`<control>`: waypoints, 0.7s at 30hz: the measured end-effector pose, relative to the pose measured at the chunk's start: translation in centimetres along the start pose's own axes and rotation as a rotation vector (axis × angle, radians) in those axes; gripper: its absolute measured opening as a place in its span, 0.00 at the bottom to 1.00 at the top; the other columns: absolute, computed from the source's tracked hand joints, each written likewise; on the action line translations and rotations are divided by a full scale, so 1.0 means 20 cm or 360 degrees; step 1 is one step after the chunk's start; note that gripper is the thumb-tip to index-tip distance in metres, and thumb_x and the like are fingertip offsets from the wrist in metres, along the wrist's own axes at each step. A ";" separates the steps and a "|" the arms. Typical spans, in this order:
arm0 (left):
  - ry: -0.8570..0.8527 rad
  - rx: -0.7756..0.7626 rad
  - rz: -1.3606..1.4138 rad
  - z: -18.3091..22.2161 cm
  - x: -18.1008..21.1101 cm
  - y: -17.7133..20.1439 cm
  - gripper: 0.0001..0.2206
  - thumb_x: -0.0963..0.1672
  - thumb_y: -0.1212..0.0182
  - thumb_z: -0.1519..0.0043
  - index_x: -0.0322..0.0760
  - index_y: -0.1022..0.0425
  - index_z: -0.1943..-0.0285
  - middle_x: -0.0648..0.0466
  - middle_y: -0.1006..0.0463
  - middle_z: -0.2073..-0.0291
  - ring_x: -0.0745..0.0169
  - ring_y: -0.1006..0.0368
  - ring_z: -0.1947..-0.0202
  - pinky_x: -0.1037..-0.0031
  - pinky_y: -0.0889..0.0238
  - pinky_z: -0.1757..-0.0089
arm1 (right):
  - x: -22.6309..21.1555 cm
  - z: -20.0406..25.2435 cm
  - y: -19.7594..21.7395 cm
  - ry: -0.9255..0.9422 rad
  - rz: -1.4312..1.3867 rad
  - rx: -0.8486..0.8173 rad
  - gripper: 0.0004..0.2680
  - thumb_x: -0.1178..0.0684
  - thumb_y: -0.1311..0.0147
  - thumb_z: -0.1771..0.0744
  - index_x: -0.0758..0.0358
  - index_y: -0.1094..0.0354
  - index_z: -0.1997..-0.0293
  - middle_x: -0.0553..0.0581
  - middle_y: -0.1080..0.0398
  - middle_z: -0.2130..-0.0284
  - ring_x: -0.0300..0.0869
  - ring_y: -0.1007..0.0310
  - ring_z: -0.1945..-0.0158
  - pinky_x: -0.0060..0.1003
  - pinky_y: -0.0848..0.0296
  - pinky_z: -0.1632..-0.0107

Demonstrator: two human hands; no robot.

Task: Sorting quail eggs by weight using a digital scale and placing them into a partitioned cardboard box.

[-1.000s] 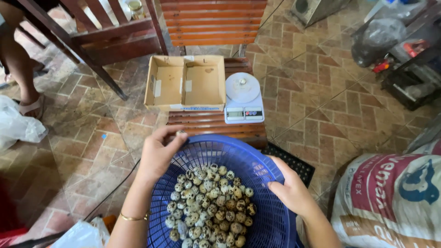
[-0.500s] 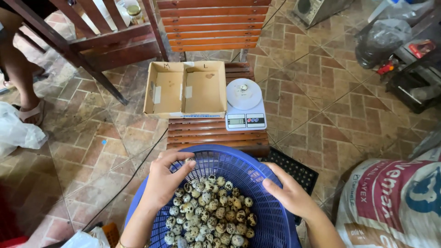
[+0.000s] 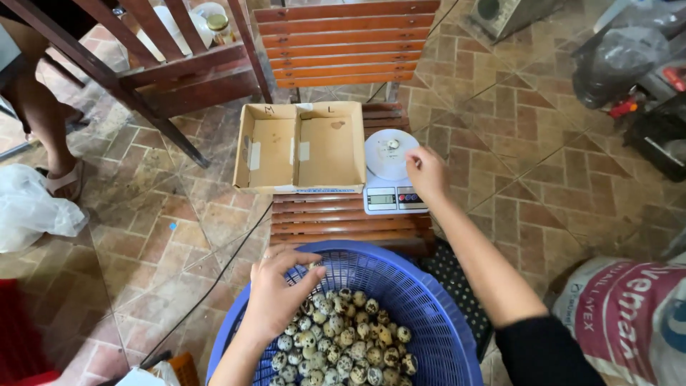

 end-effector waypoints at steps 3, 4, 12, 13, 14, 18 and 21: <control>0.0072 -0.0049 0.0029 -0.01 0.00 0.01 0.14 0.56 0.32 0.46 0.55 0.10 0.57 0.61 0.19 0.52 0.63 0.29 0.41 0.55 0.51 0.41 | -0.11 -0.13 -0.04 -0.0028 0.0303 -0.0291 0.04 0.52 0.48 0.32 0.49 0.26 0.60 0.52 0.30 0.59 0.52 0.28 0.55 0.53 0.31 0.66; 0.0073 -0.0041 0.0030 -0.02 0.00 0.01 0.14 0.56 0.32 0.46 0.55 0.10 0.57 0.61 0.19 0.52 0.63 0.29 0.41 0.55 0.51 0.41 | -0.05 -0.17 -0.11 -0.0020 0.0301 -0.0291 0.04 0.52 0.48 0.32 0.49 0.26 0.60 0.52 0.30 0.59 0.52 0.28 0.55 0.53 0.31 0.66; 0.0078 -0.0003 0.0025 -0.05 -0.06 -0.02 0.11 0.54 0.29 0.48 0.59 0.10 0.59 0.63 0.19 0.54 0.68 0.30 0.42 0.61 0.50 0.43 | 0.08 -0.33 -0.32 0.0192 0.0765 -0.0423 0.05 0.50 0.39 0.35 0.54 0.21 0.60 0.57 0.30 0.57 0.54 0.32 0.47 0.52 0.27 0.53; 0.0091 -0.0005 0.0027 -0.05 -0.05 -0.02 0.11 0.54 0.29 0.48 0.59 0.10 0.59 0.63 0.19 0.54 0.68 0.30 0.42 0.61 0.50 0.43 | 0.08 -0.34 -0.32 0.0194 0.0764 -0.0436 0.05 0.50 0.39 0.35 0.54 0.21 0.60 0.57 0.30 0.57 0.54 0.32 0.47 0.52 0.27 0.53; 0.0107 -0.0034 0.0037 -0.05 -0.04 -0.02 0.12 0.54 0.29 0.48 0.59 0.10 0.59 0.63 0.19 0.54 0.68 0.31 0.40 0.61 0.51 0.42 | 0.09 -0.34 -0.32 0.0109 0.0715 -0.0467 0.05 0.50 0.39 0.35 0.53 0.22 0.59 0.58 0.30 0.54 0.54 0.33 0.45 0.53 0.29 0.50; 0.0186 -0.0126 0.0052 -0.04 -0.01 -0.01 0.13 0.54 0.31 0.47 0.58 0.10 0.57 0.64 0.18 0.53 0.70 0.34 0.37 0.62 0.54 0.41 | 0.04 -0.34 -0.29 0.0089 0.0719 -0.0528 0.06 0.49 0.39 0.35 0.55 0.23 0.57 0.58 0.29 0.54 0.53 0.33 0.46 0.51 0.29 0.49; 0.0168 -0.0138 0.0022 -0.05 0.00 0.00 0.13 0.55 0.32 0.46 0.58 0.10 0.57 0.64 0.18 0.54 0.69 0.34 0.38 0.61 0.52 0.42 | 0.01 -0.35 -0.29 0.0125 0.0811 -0.0543 0.10 0.47 0.37 0.35 0.54 0.22 0.53 0.57 0.28 0.52 0.51 0.32 0.46 0.50 0.32 0.46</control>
Point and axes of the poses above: each hand's wrist, its own z-axis away from the middle knuckle, its own y-axis out of the back of the hand, x = y × z, the point moved 4 cm from there along -z, towards the middle knuckle
